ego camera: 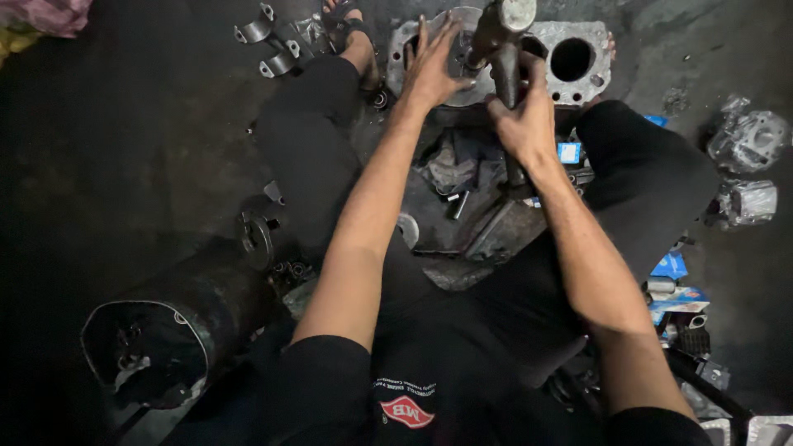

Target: The person sits on the floor and uses a hammer and metal rod to tap a piston into a cylinder of an engine block. They repeatedly reposition the piston and strike it to seat it within the cylinder.

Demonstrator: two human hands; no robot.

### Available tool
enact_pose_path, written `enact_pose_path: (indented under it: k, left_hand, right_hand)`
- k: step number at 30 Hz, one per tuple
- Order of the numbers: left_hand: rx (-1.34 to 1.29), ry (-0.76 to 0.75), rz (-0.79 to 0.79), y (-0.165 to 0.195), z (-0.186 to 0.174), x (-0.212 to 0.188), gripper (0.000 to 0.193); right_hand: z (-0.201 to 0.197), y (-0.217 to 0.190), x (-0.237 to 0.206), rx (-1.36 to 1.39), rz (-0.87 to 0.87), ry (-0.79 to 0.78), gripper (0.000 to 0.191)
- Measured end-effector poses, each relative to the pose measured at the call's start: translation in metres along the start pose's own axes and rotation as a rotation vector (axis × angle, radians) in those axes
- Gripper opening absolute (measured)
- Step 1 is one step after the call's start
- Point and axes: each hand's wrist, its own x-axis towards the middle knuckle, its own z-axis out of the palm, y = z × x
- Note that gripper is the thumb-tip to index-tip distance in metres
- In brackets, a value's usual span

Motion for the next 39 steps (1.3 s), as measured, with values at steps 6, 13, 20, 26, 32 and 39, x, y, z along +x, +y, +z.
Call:
enact_pose_path:
  k: [6, 13, 20, 26, 32, 39]
  left_hand:
    - [0.031, 0.033, 0.002, 0.0, 0.005, -0.001, 0.112]
    - [0.061, 0.121, 0.081, 0.007, -0.003, -0.005, 0.11]
    - [-0.128, 0.188, 0.171, 0.011, -0.002, 0.007, 0.089]
    - [-0.266, 0.237, 0.289, 0.019, 0.007, 0.016, 0.044]
    - [-0.201, 0.277, 0.293, 0.021, 0.015, 0.01, 0.047]
    - [-0.242, 0.309, 0.342, 0.014, 0.021, 0.012, 0.046]
  right_hand:
    - [-0.006, 0.014, -0.01, -0.014, 0.04, 0.025, 0.068]
    - [0.012, 0.023, 0.001, -0.174, 0.029, 0.013, 0.055]
    - [0.013, 0.021, 0.007, 0.138, 0.377, -0.082, 0.047]
    - [-0.002, 0.002, 0.007, 0.125, 0.099, 0.07, 0.042]
    - [-0.011, -0.008, 0.009, 0.183, 0.085, 0.008, 0.044]
    - [0.001, -0.018, 0.014, -0.023, 0.096, 0.009, 0.047]
